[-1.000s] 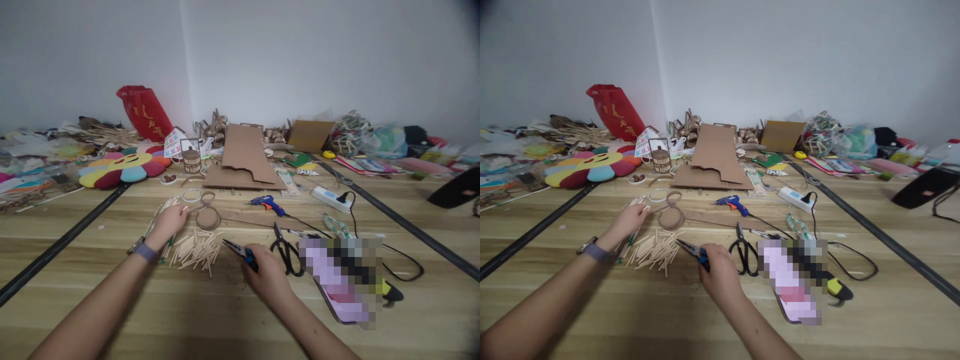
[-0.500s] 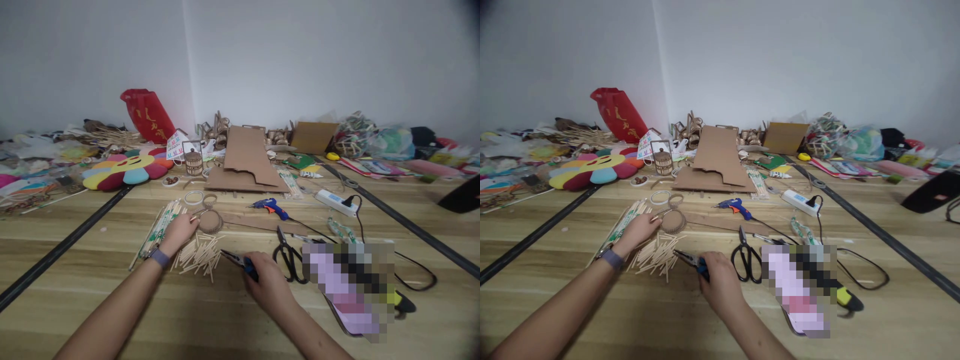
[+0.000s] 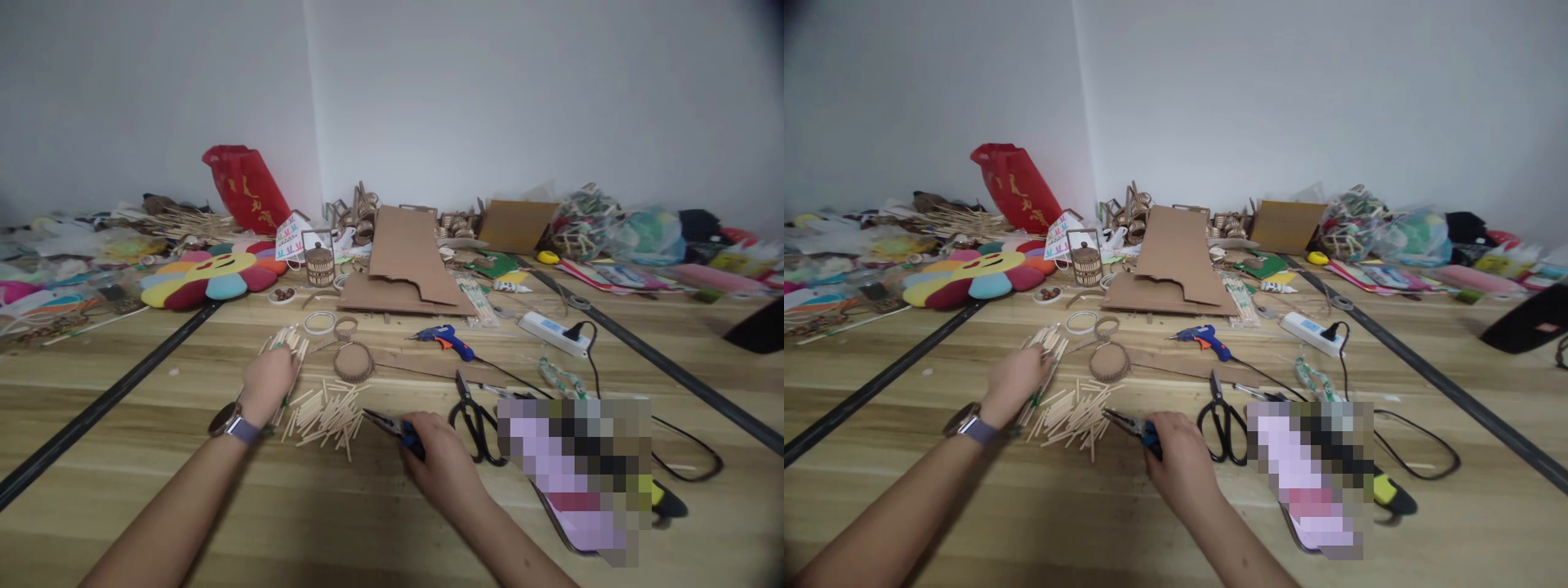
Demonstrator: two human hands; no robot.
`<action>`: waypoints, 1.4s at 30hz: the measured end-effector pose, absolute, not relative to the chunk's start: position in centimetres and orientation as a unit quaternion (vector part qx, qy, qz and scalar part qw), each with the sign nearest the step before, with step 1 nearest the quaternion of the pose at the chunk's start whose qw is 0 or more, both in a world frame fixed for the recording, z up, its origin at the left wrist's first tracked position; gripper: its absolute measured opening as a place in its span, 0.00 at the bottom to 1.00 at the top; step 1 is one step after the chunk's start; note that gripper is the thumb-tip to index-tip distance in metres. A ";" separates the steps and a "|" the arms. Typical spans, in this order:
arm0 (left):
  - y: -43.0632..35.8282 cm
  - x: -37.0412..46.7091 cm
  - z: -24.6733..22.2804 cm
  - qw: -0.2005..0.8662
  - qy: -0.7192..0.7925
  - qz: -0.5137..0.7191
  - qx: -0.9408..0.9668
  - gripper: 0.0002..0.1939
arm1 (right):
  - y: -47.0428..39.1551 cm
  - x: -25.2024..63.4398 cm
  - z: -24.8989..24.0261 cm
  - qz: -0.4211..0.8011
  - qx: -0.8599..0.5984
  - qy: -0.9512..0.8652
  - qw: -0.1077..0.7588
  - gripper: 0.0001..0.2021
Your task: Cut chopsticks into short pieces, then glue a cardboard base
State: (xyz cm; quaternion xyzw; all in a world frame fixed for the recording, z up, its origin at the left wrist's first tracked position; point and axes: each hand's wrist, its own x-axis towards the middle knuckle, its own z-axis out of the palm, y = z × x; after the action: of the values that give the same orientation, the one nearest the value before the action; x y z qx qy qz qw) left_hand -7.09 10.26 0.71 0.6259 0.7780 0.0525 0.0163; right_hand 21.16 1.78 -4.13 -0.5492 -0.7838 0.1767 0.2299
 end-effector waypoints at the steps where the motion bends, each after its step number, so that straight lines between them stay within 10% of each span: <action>1: 10.1 -7.5 0.9 0.015 0.785 0.044 0.618 0.18 | 1.8 21.1 -4.1 0.175 -0.548 -0.785 0.231 0.15; 20: 10.0 -7.8 1.8 0.065 0.797 0.014 0.600 0.18 | 1.3 20.9 -2.7 0.141 -0.539 -0.814 0.164 0.10; 32: 4.7 -2.7 4.3 0.207 0.634 0.262 0.697 0.15 | 0.6 20.6 -2.6 0.119 -0.426 -0.892 0.088 0.21; 38: 1.2 0.8 2.7 0.413 0.530 0.262 0.693 0.23 | 0.8 20.9 -2.3 0.143 -0.412 -0.886 0.156 0.15; 42: -0.7 2.5 2.1 0.470 0.473 0.220 0.712 0.19 | 1.8 21.7 -1.7 0.302 -0.474 -0.742 0.365 0.20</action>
State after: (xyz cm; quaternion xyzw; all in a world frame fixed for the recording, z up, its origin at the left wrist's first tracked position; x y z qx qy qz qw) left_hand 2.46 -0.71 2.12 0.7118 0.4733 0.2202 0.4699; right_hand 21.72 1.82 -1.67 -0.4745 -0.7419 0.3020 0.3650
